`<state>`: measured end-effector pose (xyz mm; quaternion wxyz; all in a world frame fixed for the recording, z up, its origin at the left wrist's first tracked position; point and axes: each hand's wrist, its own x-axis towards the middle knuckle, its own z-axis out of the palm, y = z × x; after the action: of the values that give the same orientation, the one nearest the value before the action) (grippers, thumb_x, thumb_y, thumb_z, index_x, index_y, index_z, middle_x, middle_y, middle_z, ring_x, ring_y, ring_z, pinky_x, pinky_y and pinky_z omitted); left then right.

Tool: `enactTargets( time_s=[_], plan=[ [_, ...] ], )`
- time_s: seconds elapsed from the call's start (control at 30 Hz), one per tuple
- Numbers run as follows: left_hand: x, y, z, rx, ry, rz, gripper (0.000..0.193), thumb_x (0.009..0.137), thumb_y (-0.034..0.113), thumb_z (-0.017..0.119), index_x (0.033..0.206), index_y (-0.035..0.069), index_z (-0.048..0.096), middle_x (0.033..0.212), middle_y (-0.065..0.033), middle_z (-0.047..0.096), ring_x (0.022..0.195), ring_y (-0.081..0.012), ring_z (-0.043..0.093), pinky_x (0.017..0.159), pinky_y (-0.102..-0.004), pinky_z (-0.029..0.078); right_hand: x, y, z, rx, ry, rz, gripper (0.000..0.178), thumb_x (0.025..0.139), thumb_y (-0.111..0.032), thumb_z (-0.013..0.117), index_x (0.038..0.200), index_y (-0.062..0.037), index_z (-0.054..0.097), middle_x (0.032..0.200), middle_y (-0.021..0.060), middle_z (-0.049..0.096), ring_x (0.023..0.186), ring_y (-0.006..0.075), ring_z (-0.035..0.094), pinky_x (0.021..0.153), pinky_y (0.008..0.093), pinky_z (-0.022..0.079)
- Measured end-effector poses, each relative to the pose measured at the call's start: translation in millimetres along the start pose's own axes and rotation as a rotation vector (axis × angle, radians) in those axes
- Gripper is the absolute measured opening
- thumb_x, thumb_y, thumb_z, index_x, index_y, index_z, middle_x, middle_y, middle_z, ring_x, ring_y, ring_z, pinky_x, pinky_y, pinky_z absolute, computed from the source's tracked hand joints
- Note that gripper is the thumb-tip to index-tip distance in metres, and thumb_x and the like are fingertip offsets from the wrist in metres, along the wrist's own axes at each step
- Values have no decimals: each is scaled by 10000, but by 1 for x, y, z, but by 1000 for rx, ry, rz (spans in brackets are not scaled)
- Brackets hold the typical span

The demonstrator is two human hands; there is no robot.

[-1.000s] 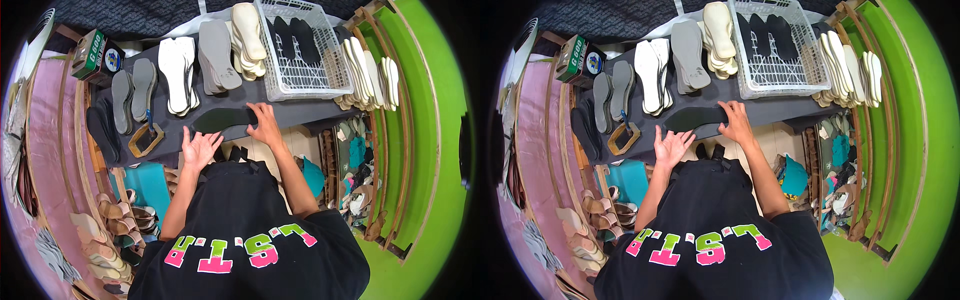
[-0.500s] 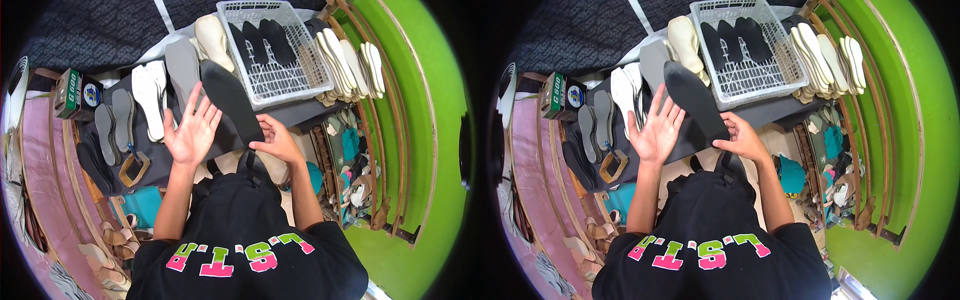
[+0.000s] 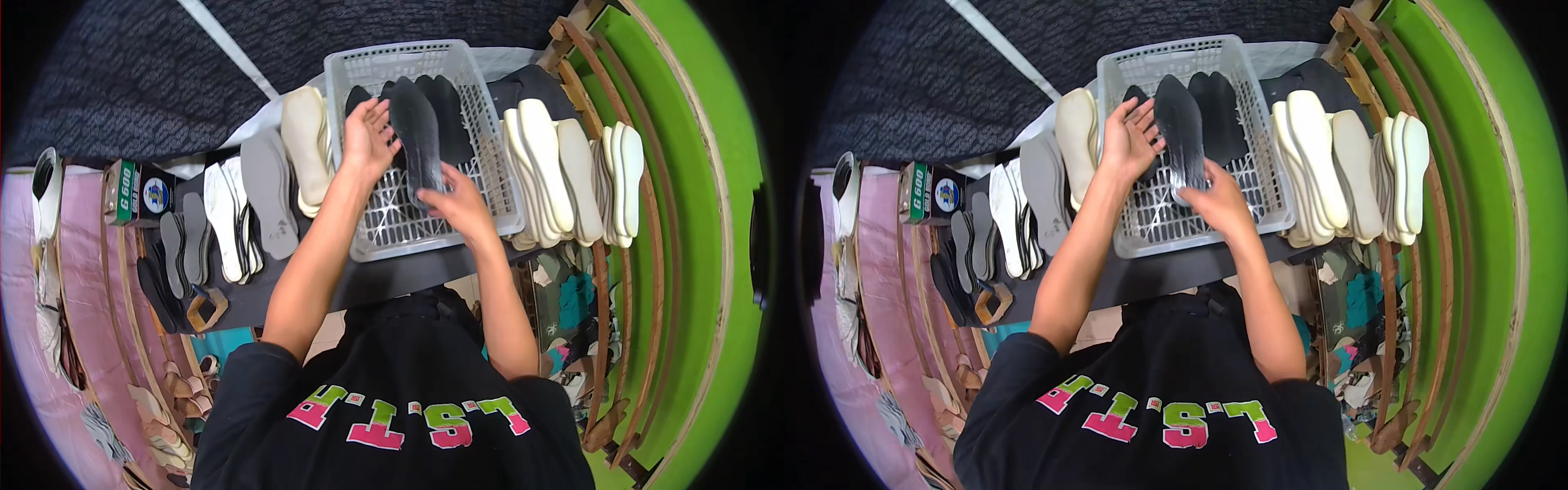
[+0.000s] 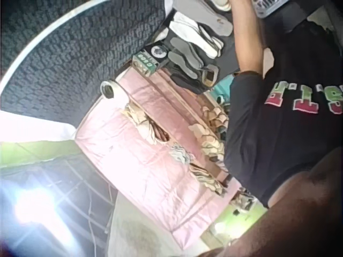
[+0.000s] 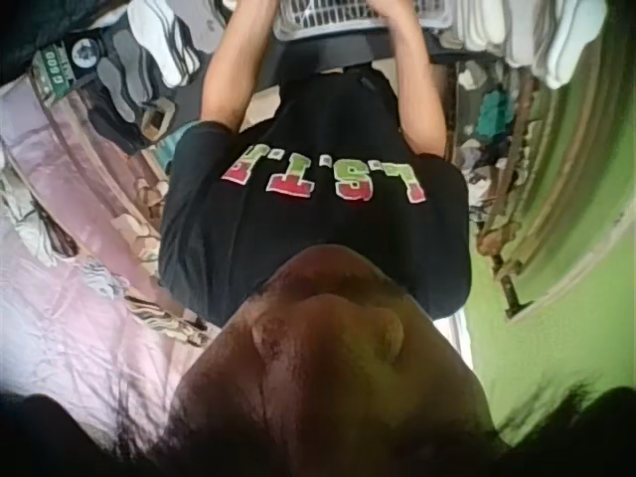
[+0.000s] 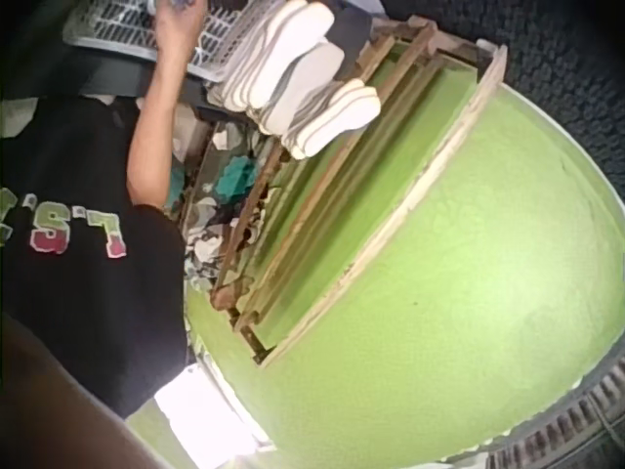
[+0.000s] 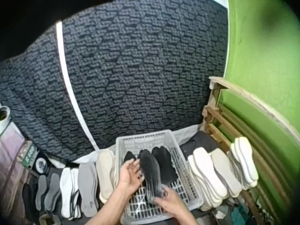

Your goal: Applying adhesive to shoe insole components using a brush.

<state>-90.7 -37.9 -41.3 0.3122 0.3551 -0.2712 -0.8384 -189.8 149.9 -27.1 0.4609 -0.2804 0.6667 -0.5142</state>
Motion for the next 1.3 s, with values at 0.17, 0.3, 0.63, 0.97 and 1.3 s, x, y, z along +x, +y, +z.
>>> enactTargets(
  time_s=[0.17,0.3,0.63,0.97,1.3],
  plan=[
    [117,-10,-2,94,270,-21,571,1019,449,546,1454,79,563,1254,-27,655,1088,-216,554,991,-446,397,124,26,-1,-45,-61,228,873,897,-151,798,1630,56,373,1272,128,690,1088,212,709,850,411,652],
    [154,-20,-23,290,229,-73,554,1021,448,555,1448,95,574,1190,-28,664,1064,-209,561,999,-417,406,151,37,0,82,-72,343,876,895,-130,783,1637,39,350,1217,153,689,1043,228,720,844,411,682],
    [171,-23,-41,482,369,-4,403,965,354,682,1185,30,780,1201,-148,748,990,-218,623,985,-342,459,164,42,9,-223,-31,285,888,847,-117,816,1632,15,422,1457,223,514,1204,323,688,853,411,698],
    [139,-17,-10,587,294,174,767,974,293,632,1617,-72,427,1636,-274,498,1540,-344,460,1259,-382,331,172,57,11,-437,-59,243,915,826,-264,748,1622,51,426,1530,323,492,1326,383,644,1078,441,563],
    [77,0,-5,517,222,272,736,1000,297,617,1616,-63,440,1667,-275,458,1571,-353,414,1279,-382,290,150,30,18,-859,20,-90,846,834,-291,781,1569,29,509,1490,294,572,1352,458,601,1174,477,481]
  ],
)
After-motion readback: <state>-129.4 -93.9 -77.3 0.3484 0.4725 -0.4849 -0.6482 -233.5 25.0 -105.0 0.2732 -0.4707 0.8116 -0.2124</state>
